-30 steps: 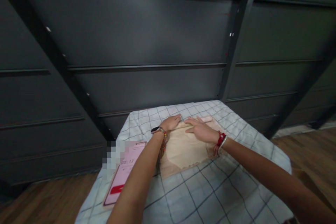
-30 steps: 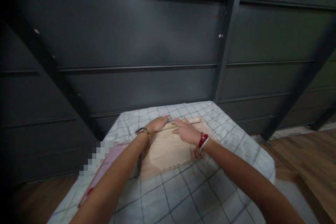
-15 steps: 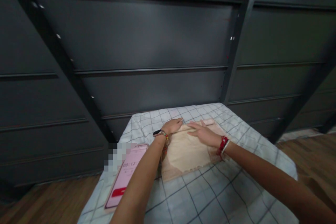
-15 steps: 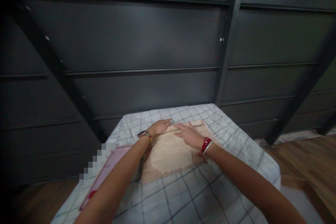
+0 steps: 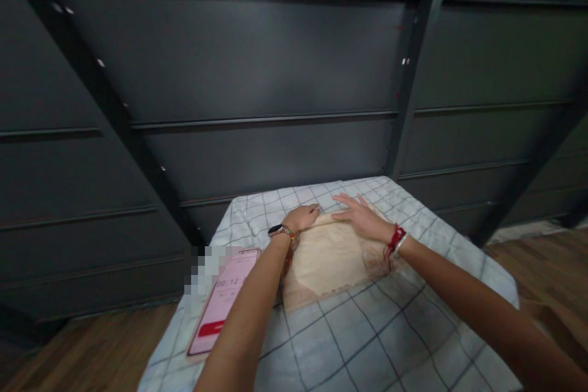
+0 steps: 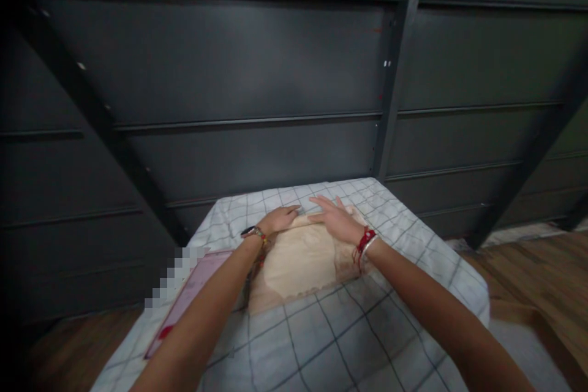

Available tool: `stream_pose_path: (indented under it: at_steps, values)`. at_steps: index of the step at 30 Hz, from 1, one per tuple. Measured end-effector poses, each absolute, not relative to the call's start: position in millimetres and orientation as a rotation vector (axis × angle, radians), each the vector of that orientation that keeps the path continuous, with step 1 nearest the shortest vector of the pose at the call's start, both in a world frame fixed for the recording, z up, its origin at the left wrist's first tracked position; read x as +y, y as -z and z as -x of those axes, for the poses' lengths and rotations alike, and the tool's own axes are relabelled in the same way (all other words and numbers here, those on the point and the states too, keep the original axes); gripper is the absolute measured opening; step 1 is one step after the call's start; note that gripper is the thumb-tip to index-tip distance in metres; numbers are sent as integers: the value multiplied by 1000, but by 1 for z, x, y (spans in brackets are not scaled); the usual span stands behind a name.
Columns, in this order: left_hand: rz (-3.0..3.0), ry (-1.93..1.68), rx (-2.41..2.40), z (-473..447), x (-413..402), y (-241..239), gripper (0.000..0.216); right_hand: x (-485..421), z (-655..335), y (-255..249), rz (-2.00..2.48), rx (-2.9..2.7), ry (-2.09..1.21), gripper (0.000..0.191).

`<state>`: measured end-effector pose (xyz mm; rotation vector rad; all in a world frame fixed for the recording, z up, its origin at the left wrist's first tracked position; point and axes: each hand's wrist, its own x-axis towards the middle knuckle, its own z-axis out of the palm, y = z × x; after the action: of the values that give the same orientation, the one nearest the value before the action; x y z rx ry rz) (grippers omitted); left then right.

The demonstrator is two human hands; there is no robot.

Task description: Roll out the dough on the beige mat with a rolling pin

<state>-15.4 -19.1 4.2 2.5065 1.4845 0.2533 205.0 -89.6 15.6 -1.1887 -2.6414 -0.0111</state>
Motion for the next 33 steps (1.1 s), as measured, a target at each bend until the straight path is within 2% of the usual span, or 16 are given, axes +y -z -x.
stream_pose_path:
  at_steps: [16, 20, 28, 33]
  values:
    - [-2449, -269, 1528, 13, -31, -13, 46, -94, -213, -14, 1134, -2656, 16, 70]
    - [-2470, -265, 1504, 12, -35, -14, 46, -98, -216, -15, 1149, -2733, -61, 59]
    - [-2465, -238, 1513, 12, -39, -16, 44, -101, -221, -20, 1139, -2760, -13, 52]
    - [-2464, -267, 1534, 12, -39, -15, 45, -99, -221, -18, 1167, -2631, 40, 61]
